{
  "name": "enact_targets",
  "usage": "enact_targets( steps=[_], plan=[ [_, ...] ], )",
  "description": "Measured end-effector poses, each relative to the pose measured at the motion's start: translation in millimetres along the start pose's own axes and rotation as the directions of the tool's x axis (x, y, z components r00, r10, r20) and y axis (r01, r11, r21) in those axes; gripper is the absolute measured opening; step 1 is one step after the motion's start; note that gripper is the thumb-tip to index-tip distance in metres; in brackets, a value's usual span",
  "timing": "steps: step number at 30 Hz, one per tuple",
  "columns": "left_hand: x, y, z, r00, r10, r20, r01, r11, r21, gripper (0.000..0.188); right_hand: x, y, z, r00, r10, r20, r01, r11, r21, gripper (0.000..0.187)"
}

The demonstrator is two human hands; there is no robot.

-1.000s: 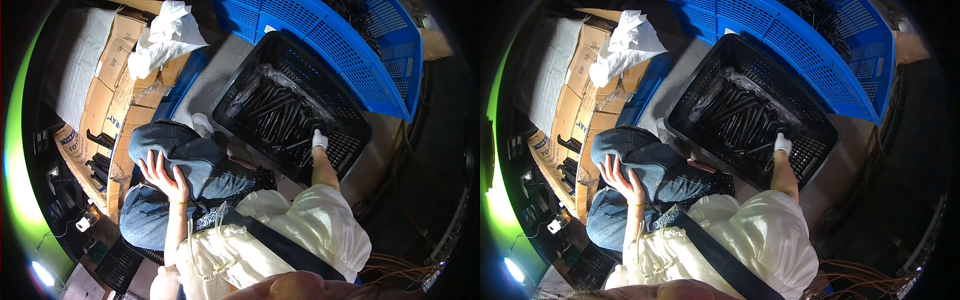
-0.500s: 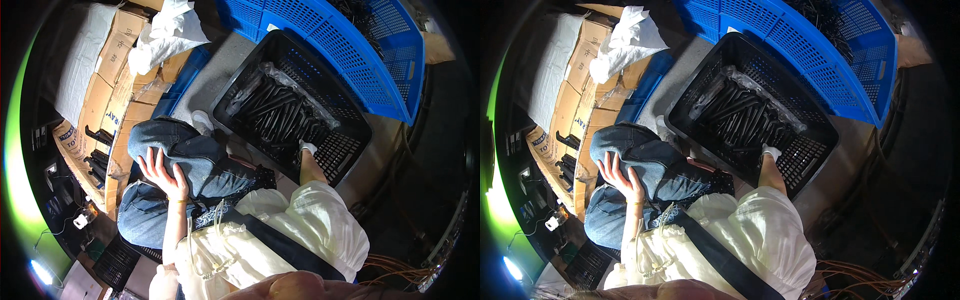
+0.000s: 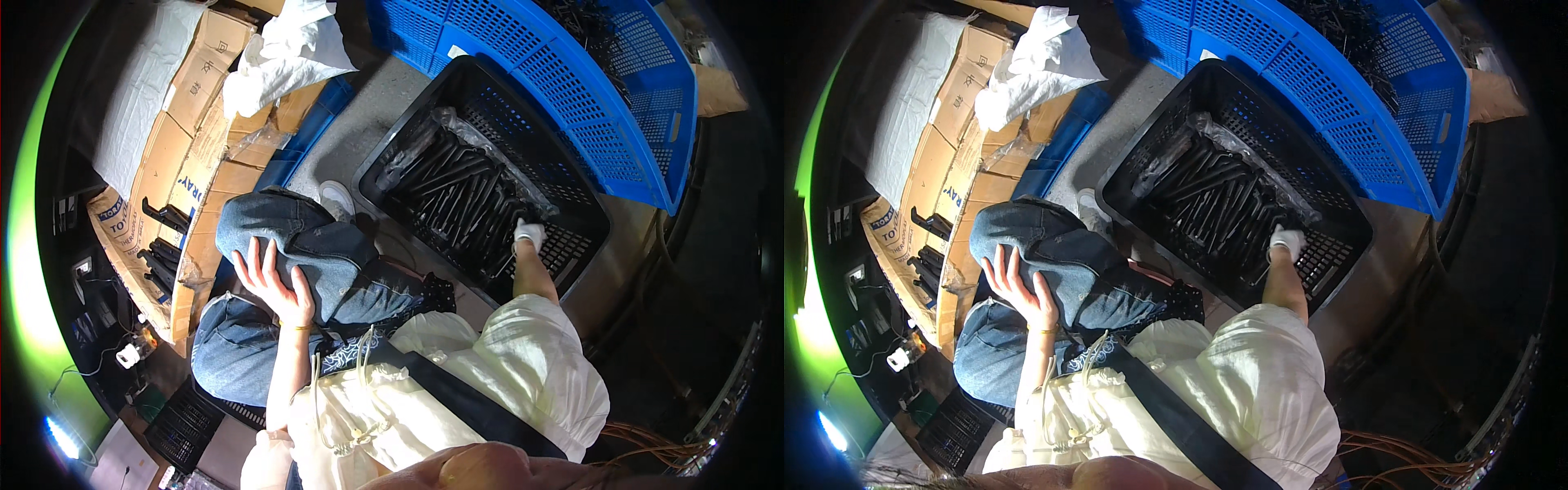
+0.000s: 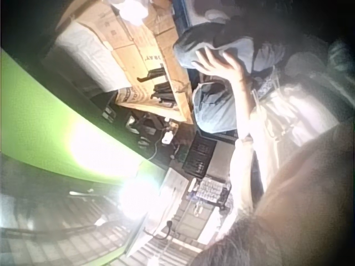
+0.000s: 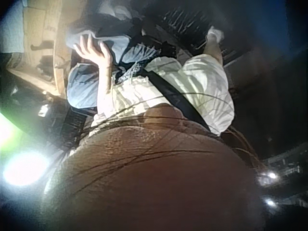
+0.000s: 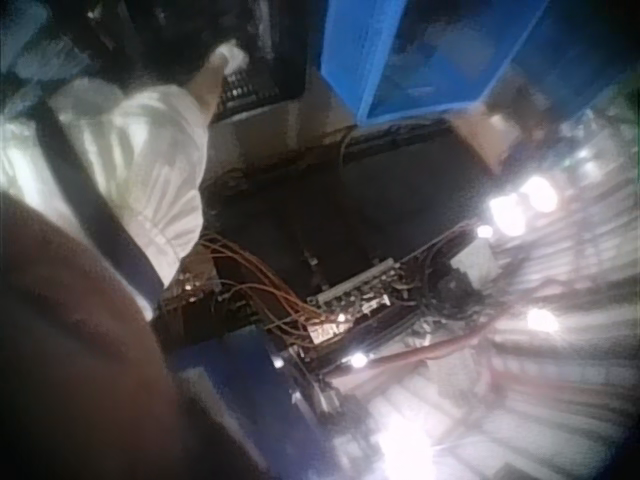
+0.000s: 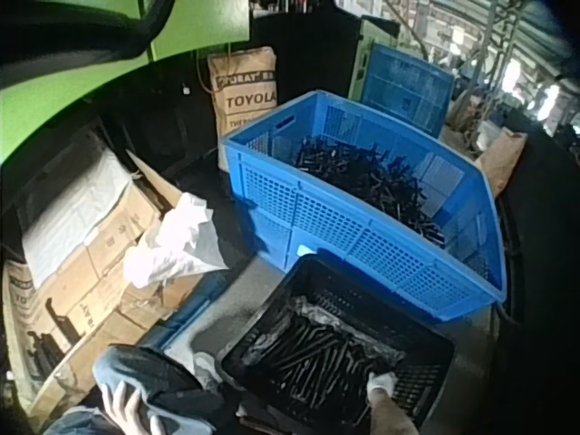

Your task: Inspecting black plastic molded components, checking for defects and placing them in a basket.

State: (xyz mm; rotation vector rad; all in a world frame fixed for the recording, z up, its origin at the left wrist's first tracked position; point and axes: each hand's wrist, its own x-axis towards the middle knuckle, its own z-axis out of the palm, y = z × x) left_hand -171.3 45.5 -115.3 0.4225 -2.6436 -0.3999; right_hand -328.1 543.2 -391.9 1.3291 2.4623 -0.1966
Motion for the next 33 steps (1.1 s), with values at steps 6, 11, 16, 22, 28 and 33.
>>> enact_targets(
  steps=[6, 11, 16, 22, 28, 33],
  plan=[
    [1, 2, 0, 1.000, 0.001, 0.002, -0.001, 1.000, 0.005, 0.048, -89, -128, 25, 0.958, -0.266, 0.109, 0.207, 0.902, 0.379, 0.075],
    [0, 3, 1, 1.000, 0.014, -0.008, -0.014, 1.000, 0.024, 0.048, -129, -198, 40, 0.973, 0.089, 0.212, -0.176, 0.881, 0.438, 0.088],
    [-2, 0, 0, 0.999, -0.036, -0.004, 0.036, 0.999, 0.023, 0.050, -127, -204, 44, 0.918, 0.213, 0.334, -0.352, 0.826, 0.440, 0.081],
    [-3, -1, 1, 0.999, -0.036, -0.003, 0.036, 0.999, 0.006, 0.049, -112, -176, 63, 0.961, 0.038, 0.275, -0.193, 0.804, 0.562, 0.074],
    [-3, -1, 0, 0.999, -0.028, -0.018, 0.028, 1.000, -0.001, 0.049, -93, -125, 31, 0.726, -0.331, 0.603, -0.323, 0.610, 0.724, 0.036],
    [-3, 0, 0, 1.000, 0.001, -0.029, -0.001, 1.000, -0.008, 0.047, -87, -91, -25, 0.459, -0.629, 0.627, -0.484, 0.415, 0.771, 0.017]
  ],
)
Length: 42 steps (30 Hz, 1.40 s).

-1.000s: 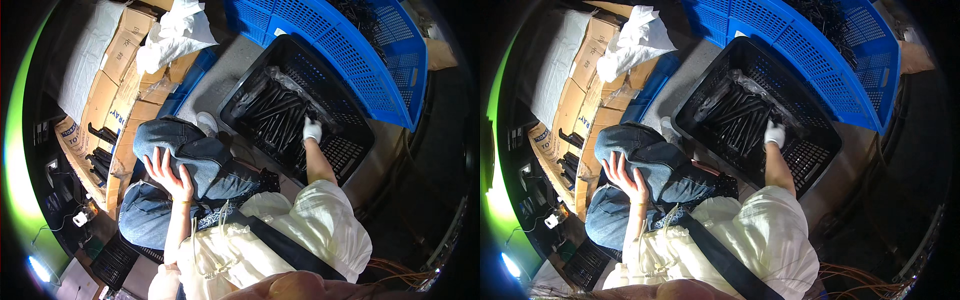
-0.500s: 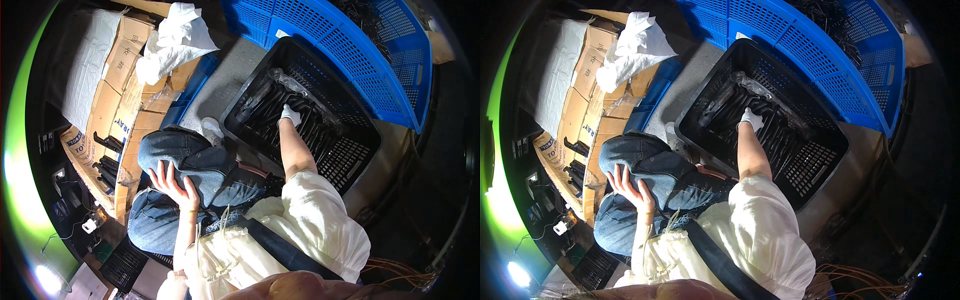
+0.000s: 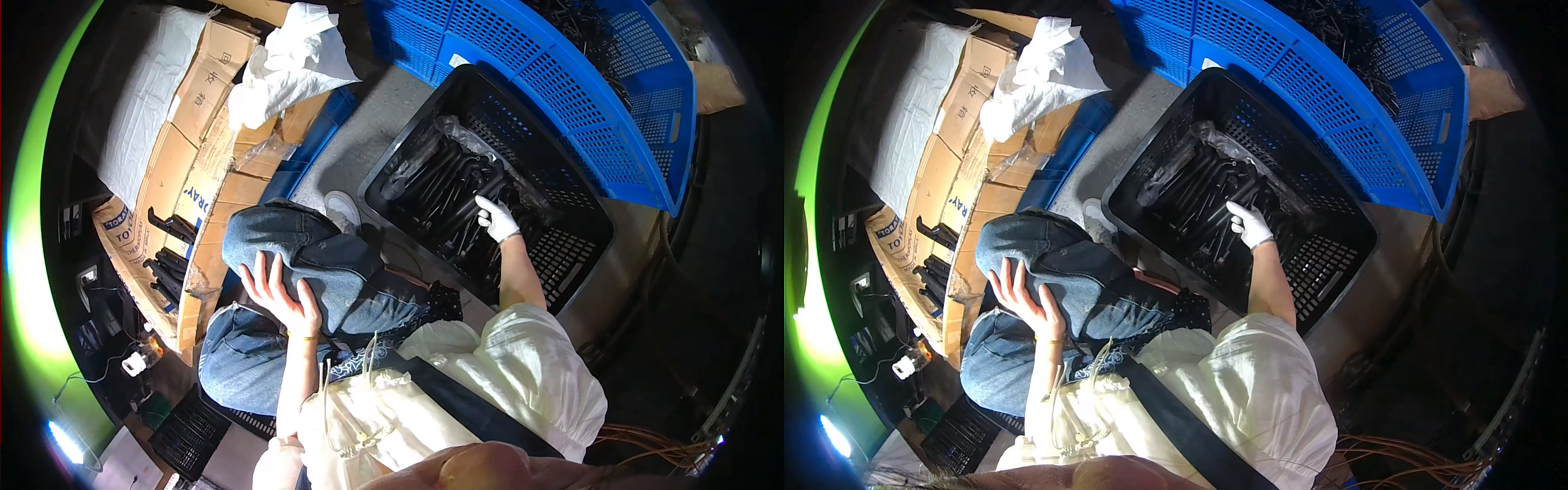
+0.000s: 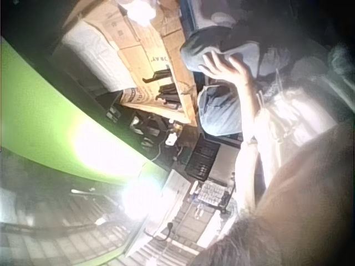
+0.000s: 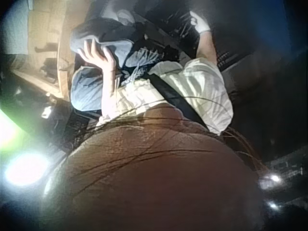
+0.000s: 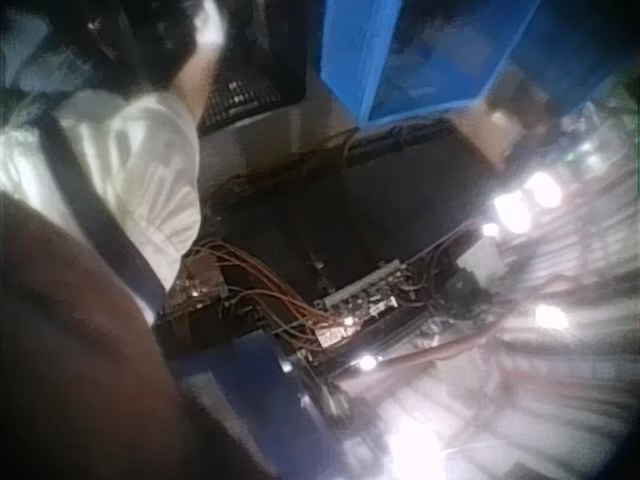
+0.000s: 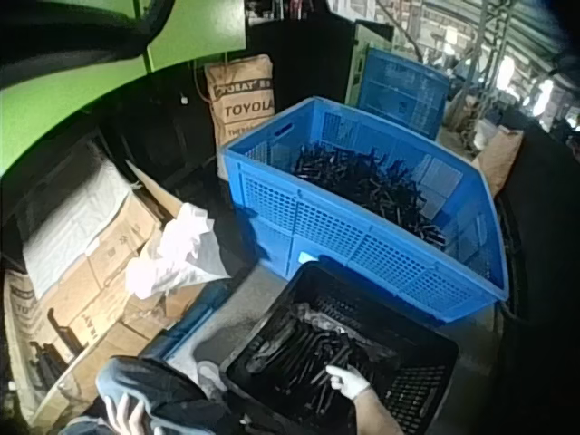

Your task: Inspecting black plastic molded components, checking for defects and placing them in a basket.

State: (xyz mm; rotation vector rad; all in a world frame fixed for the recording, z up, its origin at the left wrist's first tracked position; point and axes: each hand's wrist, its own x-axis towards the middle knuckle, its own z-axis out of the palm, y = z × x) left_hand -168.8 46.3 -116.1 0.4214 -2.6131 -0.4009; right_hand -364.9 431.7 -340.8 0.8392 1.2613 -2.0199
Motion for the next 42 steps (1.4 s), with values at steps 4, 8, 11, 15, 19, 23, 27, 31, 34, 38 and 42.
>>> enact_targets(
  steps=[4, 8, 11, 15, 19, 23, 27, 31, 34, 38, 42],
  plan=[
    [1, 1, 0, 1.000, -0.004, -0.007, 0.004, 1.000, -0.013, 0.047, -21, -20, 1, 0.982, 0.059, 0.178, -0.049, 0.997, -0.060, 0.020],
    [1, 2, -1, 1.000, 0.004, -0.006, -0.004, 1.000, -0.005, 0.047, -20, -26, -2, 0.971, 0.079, 0.224, -0.057, 0.993, -0.102, 0.020],
    [1, 1, -1, 1.000, -0.006, -0.003, 0.006, 1.000, -0.004, 0.047, -12, -23, -16, 0.972, 0.121, 0.203, -0.089, 0.983, -0.161, 0.020],
    [0, -1, -1, 1.000, 0.000, -0.002, 0.000, 1.000, 0.003, 0.047, -10, -17, -47, 0.995, 0.103, 0.005, -0.098, 0.956, -0.278, 0.022],
    [-1, -1, -1, 1.000, -0.019, 0.001, 0.019, 1.000, -0.005, 0.047, -21, -11, -93, 0.935, 0.096, -0.342, -0.252, 0.857, -0.449, 0.033],
    [0, 1, 0, 1.000, -0.014, 0.001, 0.014, 1.000, -0.006, 0.047, -24, 11, -155, 0.855, 0.068, -0.514, -0.385, 0.747, -0.541, 0.041],
    [2, 2, 1, 1.000, -0.008, 0.005, 0.008, 1.000, 0.000, 0.047, 7, 54, -202, 0.790, -0.172, -0.589, -0.357, 0.652, -0.669, 0.055],
    [2, 3, 0, 1.000, 0.007, -0.001, -0.007, 1.000, 0.011, 0.047, 20, 69, -203, 0.535, -0.535, -0.653, -0.274, 0.621, -0.734, 0.069],
    [1, 2, 0, 1.000, 0.000, 0.001, 0.000, 1.000, 0.013, 0.047, 19, 56, -168, 0.744, -0.502, -0.441, 0.152, 0.770, -0.620, 0.051],
    [1, 1, 0, 1.000, -0.015, 0.000, 0.015, 1.000, 0.011, 0.047, 19, 33, -114, 0.850, -0.227, -0.475, -0.053, 0.860, -0.507, 0.026],
    [1, 1, 0, 1.000, -0.017, -0.010, 0.017, 1.000, 0.003, 0.047, 17, 25, -90, 0.838, -0.272, -0.473, 0.021, 0.882, -0.470, 0.022]
  ],
)
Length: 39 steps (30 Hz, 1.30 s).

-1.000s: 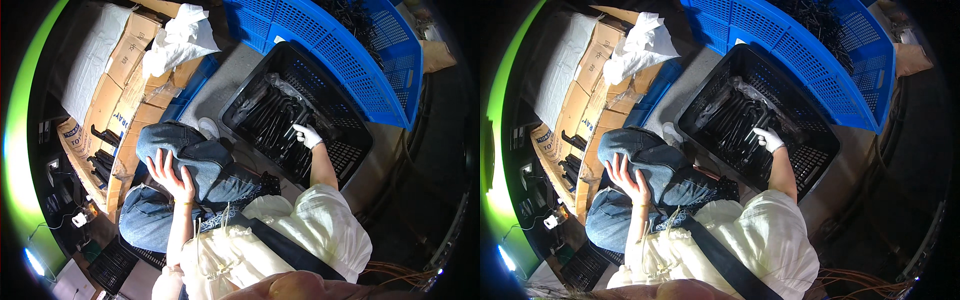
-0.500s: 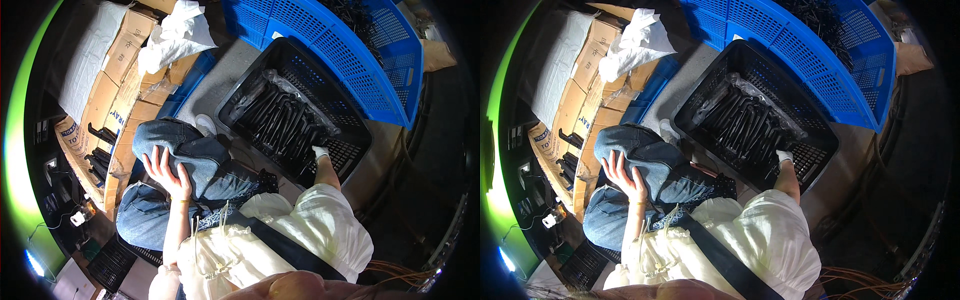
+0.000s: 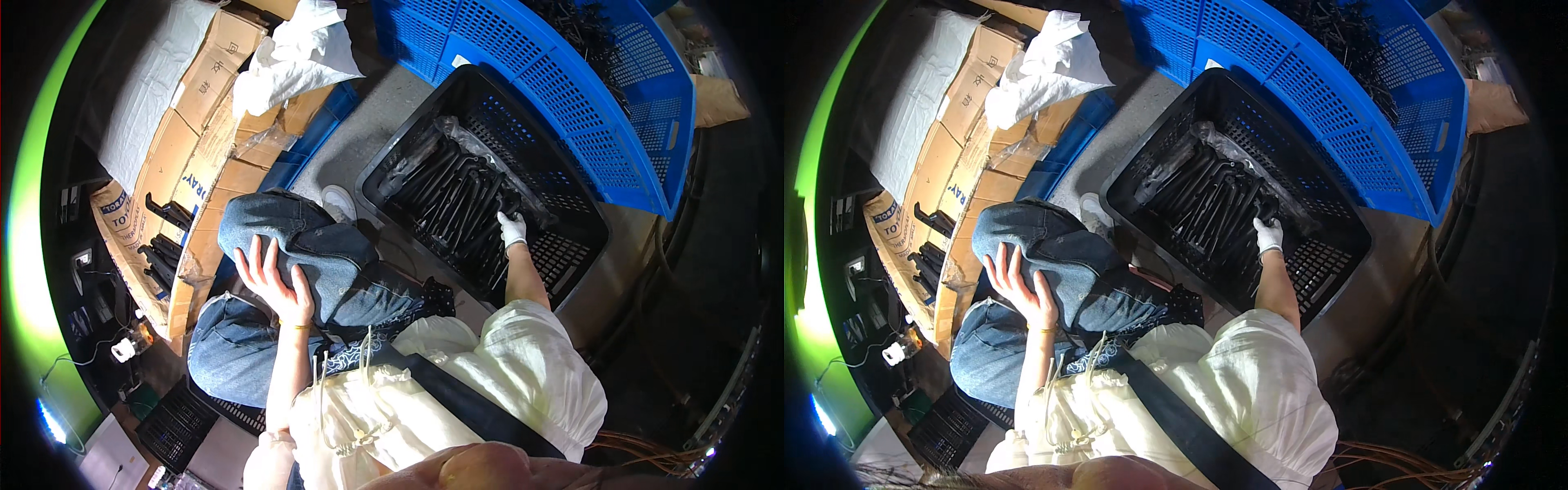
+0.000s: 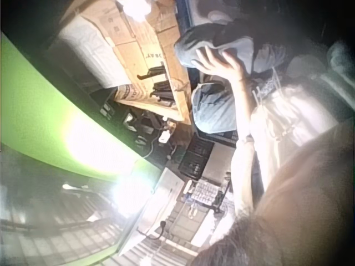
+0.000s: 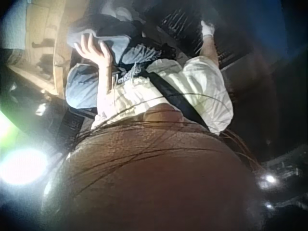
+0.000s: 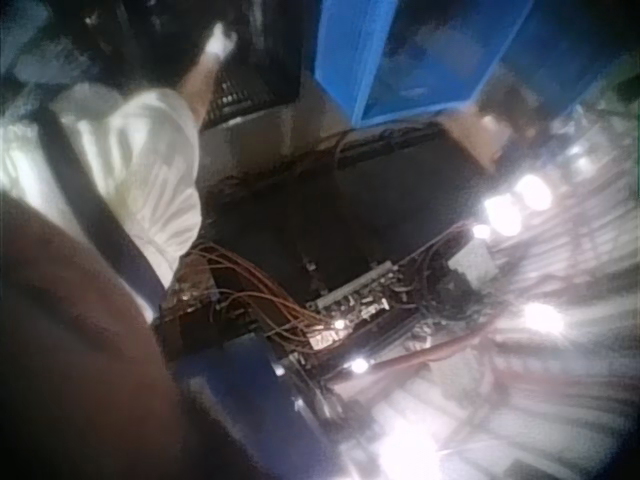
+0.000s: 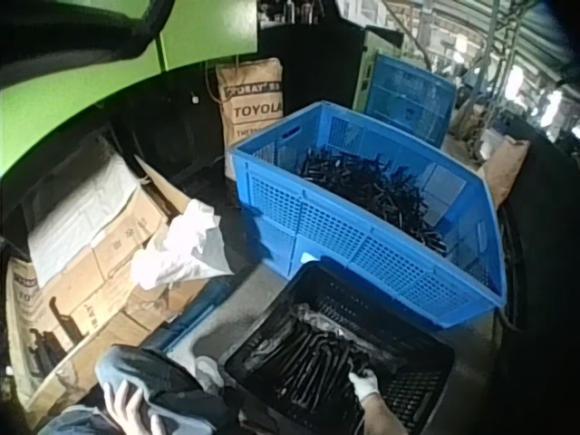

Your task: Inspecting black plastic molded components, checking for defects and placing them in a basket.

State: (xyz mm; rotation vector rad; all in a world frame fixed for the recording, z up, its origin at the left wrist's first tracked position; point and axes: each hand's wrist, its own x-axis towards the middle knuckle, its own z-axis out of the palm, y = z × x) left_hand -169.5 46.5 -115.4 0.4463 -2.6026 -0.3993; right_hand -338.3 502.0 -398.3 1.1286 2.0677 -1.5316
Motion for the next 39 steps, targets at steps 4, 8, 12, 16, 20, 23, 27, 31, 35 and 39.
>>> enact_targets(
  steps=[4, 8, 12, 16, 20, 23, 27, 31, 35, 39],
  plan=[
    [0, 1, 0, 1.000, 0.015, 0.004, -0.015, 1.000, 0.005, 0.047, -5, -6, -8, 0.987, 0.040, 0.157, -0.036, 0.999, -0.031, 0.022],
    [-1, 0, 1, 1.000, -0.005, 0.010, 0.005, 1.000, -0.003, 0.047, -13, -10, -15, 0.954, 0.043, 0.297, -0.072, 0.994, 0.088, 0.025],
    [0, 0, 1, 1.000, -0.006, 0.005, 0.006, 1.000, -0.002, 0.047, -19, -14, -13, 0.955, 0.099, 0.280, -0.132, 0.986, 0.102, 0.027],
    [2, 4, 0, 1.000, 0.021, -0.016, -0.021, 1.000, -0.002, 0.047, -12, -4, -12, 0.941, 0.062, 0.332, -0.106, 0.987, 0.117, 0.024],
    [4, 1, -2, 0.999, 0.036, -0.014, -0.036, 0.999, -0.020, 0.046, 13, 29, -19, 0.978, 0.070, 0.196, -0.056, 0.995, -0.080, 0.046],
    [3, -5, -7, 0.999, 0.001, 0.033, -0.001, 1.000, -0.006, 0.045, 32, 45, -23, 0.999, -0.007, 0.044, 0.021, 0.941, -0.338, 0.043],
    [-2, -3, -10, 0.999, -0.051, -0.014, 0.050, 0.994, -0.102, 0.049, 14, -2, 16, 0.994, 0.100, -0.049, -0.109, 0.964, -0.242, 0.033],
    [10, -29, -16, 0.969, -0.166, -0.184, 0.058, 0.875, -0.481, 0.052, -111, -126, 95, 0.910, -0.319, 0.264, 0.344, 0.938, -0.050, 0.035],
    [48, -155, -36, 0.889, -0.336, -0.312, 0.290, 0.939, -0.184, 0.046, -284, -226, 154, 0.600, -0.513, 0.613, 0.649, 0.760, 0.000, 0.031],
    [67, -305, -54, 0.801, -0.591, -0.092, 0.596, 0.801, 0.047, 0.034, -396, -231, 214, 0.131, -0.719, 0.682, 0.965, 0.251, 0.080, 0.024]
  ],
)
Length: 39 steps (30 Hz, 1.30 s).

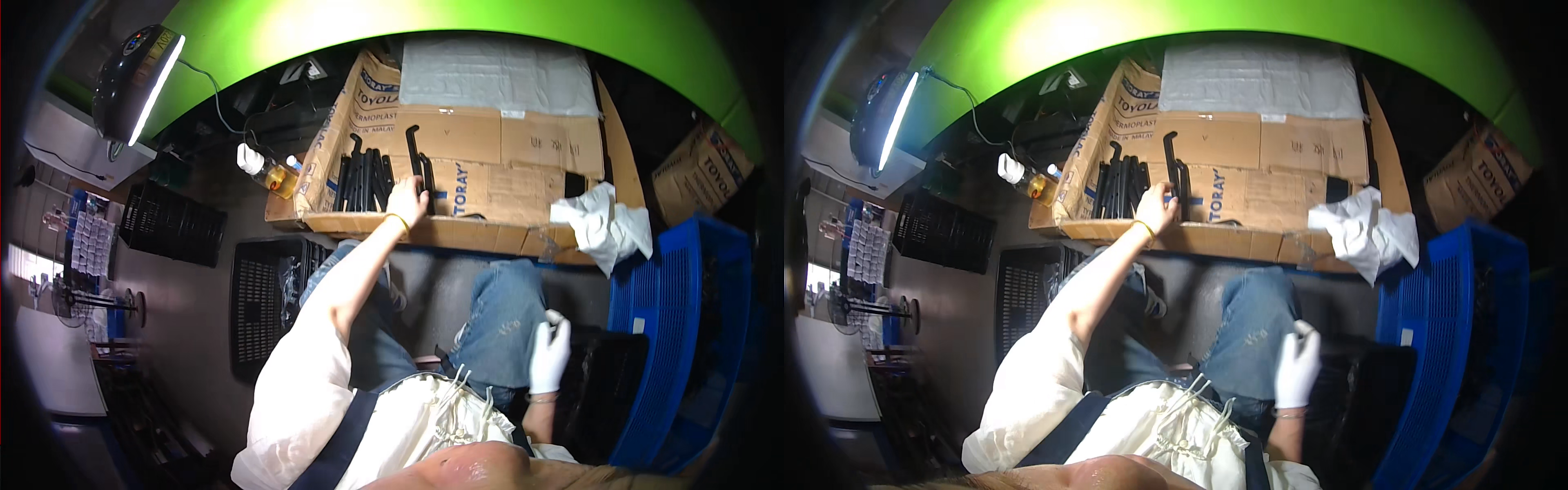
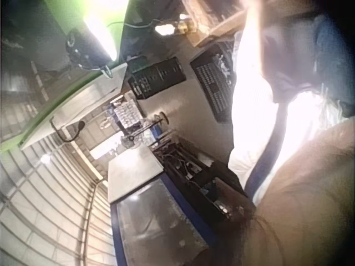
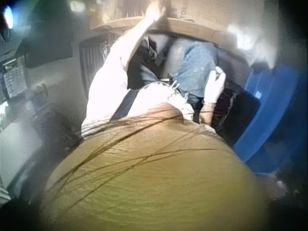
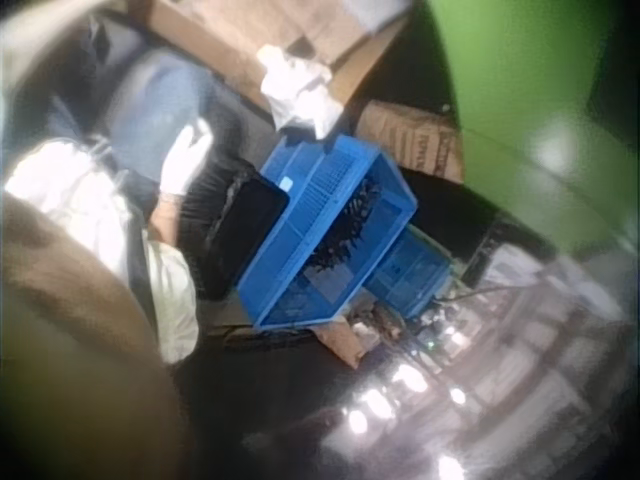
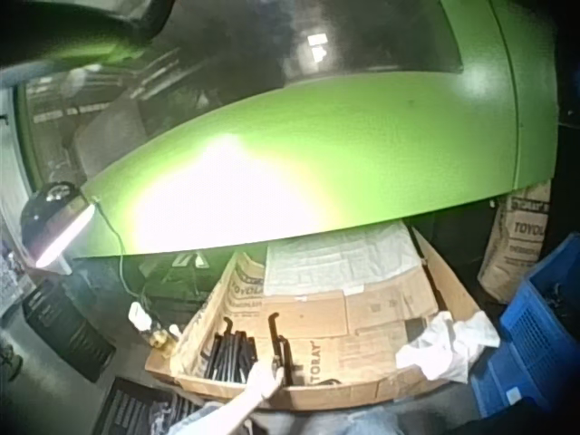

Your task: Inspecting black plastic molded components, checking for defects and placing them in a basket.

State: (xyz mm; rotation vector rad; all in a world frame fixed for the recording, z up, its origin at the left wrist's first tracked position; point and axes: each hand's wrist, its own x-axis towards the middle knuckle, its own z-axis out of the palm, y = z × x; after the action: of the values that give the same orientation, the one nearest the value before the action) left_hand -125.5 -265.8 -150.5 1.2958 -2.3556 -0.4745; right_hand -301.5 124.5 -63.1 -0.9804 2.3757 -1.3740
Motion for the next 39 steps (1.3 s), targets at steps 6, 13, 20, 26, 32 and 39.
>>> enact_targets(
  steps=[6, 13, 20, 26, 32, 39],
  plan=[
    [70, -71, 46, 0.826, -0.404, 0.392, 0.402, 0.911, 0.092, 0.054, -12, -39, 53, 0.997, -0.027, 0.071, 0.050, 0.938, -0.344, 0.023],
    [96, -75, 73, 0.634, -0.598, 0.490, 0.634, 0.765, 0.115, 0.055, -5, -35, 69, 0.999, 0.004, 0.052, 0.019, 0.897, -0.442, 0.018],
    [93, -89, 42, 0.593, -0.701, 0.397, 0.797, 0.583, -0.160, 0.043, -10, -30, 68, 0.997, -0.048, 0.058, 0.070, 0.878, -0.474, 0.022],
    [52, -68, -45, 0.764, -0.536, 0.358, 0.552, 0.257, -0.793, 0.044, -16, -32, 60, 0.990, -0.114, 0.078, 0.137, 0.882, -0.451, 0.025],
    [-57, 18, -153, 0.894, -0.008, 0.448, 0.436, -0.211, -0.875, 0.043, -3, -72, 56, 0.931, -0.169, 0.323, 0.236, 0.955, -0.181, 0.021],
    [-180, 95, -185, 0.908, 0.075, 0.411, 0.409, -0.362, -0.838, 0.039, 2, -156, 85, 0.825, -0.279, 0.491, 0.176, 0.953, 0.245, 0.026]
  ],
)
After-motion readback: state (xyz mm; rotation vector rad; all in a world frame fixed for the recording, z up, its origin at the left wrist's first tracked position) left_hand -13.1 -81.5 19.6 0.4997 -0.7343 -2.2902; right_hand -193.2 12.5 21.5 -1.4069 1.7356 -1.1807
